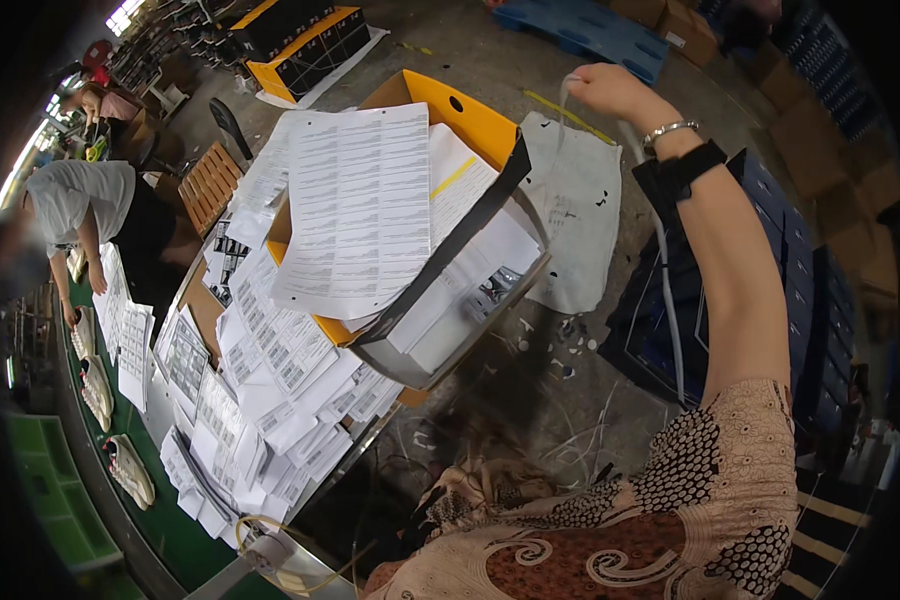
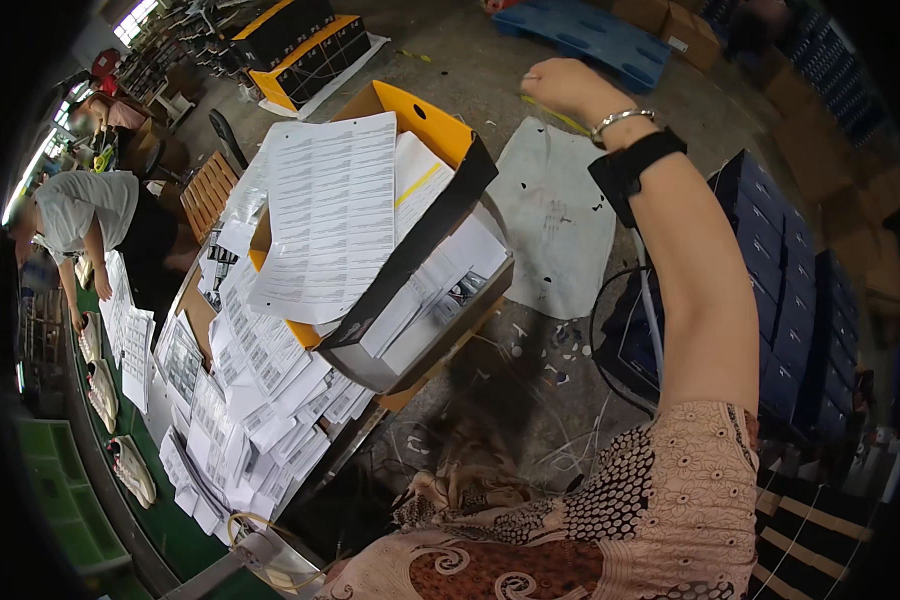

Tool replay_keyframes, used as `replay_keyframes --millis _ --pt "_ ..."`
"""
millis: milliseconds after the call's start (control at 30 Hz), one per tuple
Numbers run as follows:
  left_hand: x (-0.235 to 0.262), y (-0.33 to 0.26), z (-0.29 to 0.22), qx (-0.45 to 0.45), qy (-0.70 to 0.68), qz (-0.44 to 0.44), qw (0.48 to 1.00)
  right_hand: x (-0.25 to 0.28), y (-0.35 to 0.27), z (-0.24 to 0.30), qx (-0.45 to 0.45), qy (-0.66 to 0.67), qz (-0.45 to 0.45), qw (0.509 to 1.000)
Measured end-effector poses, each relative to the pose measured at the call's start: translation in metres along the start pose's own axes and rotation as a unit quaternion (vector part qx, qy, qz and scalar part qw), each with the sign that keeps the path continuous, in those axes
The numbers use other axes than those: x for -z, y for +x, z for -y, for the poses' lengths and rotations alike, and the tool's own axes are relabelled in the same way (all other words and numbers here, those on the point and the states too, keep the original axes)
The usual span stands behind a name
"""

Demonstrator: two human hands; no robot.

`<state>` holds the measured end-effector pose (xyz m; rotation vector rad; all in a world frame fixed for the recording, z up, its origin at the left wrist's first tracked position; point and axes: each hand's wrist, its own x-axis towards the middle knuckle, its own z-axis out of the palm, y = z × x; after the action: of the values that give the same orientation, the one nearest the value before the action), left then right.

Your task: The person labels blue boxes by hand, places pairs of shoes on top, and sprays them with an air duster before stacking the boxes. They also clear plastic scraps from the workspace and secure a stack of boxes with plastic straps.

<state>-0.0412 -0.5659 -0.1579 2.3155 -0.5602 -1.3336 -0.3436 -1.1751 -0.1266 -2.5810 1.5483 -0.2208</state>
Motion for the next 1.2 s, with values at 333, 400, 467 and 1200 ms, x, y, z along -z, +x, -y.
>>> replay_keyframes --millis 333,400,467,1200 --pt "-0.096 0.005 -0.211 -0.398 0.143 0.008 0.906 -0.002 -0.245 0.092 0.367 0.263 0.031 0.892" --pt "-0.147 0.000 -0.248 -0.432 0.191 0.124 0.872 0.006 -0.274 0.086 0.424 0.293 0.091 0.852" --pt "-0.182 0.009 -0.251 -0.435 0.217 0.194 0.852 0.013 -0.290 0.075 0.410 0.327 0.078 0.848" --pt "-0.341 0.187 -0.369 -0.192 0.100 0.094 0.972 0.073 -0.136 -0.378 -0.082 0.683 -0.529 0.498"
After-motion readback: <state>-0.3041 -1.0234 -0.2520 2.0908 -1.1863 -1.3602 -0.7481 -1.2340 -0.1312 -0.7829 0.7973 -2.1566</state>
